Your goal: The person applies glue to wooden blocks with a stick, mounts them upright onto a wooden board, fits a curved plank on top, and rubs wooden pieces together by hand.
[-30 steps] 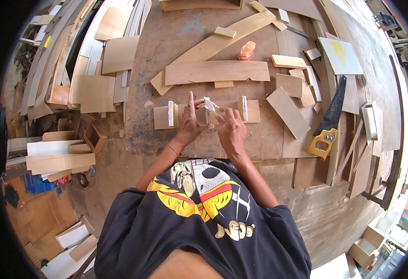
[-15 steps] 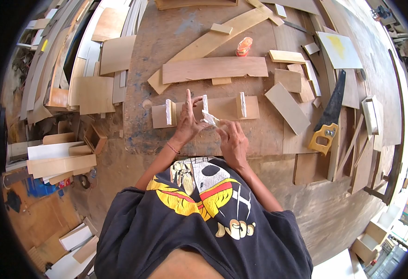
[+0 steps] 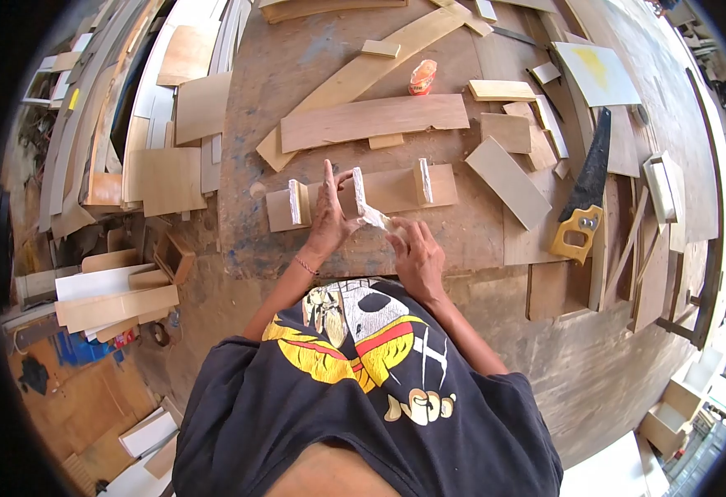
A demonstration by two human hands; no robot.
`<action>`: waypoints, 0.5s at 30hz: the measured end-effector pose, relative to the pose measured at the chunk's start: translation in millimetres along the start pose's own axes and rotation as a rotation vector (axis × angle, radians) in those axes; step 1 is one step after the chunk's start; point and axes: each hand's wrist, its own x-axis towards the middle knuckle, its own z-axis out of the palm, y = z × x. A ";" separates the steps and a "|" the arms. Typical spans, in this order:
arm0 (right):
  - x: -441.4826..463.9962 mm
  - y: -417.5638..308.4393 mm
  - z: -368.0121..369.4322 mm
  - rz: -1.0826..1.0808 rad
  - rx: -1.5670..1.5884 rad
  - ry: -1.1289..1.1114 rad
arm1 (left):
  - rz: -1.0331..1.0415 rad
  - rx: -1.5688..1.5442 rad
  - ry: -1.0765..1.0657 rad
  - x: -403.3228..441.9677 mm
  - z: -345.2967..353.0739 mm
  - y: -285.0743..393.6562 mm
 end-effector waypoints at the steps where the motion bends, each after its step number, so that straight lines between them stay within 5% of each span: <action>1: 0.8 -0.6 1.2 0.002 0.002 0.003 | 0.014 0.022 -0.002 -0.3 0.2 -0.4; 15: 28.4 -8.0 -18.0 -0.028 0.150 0.075 | 0.005 0.234 -0.019 -14.2 -31.9 49.0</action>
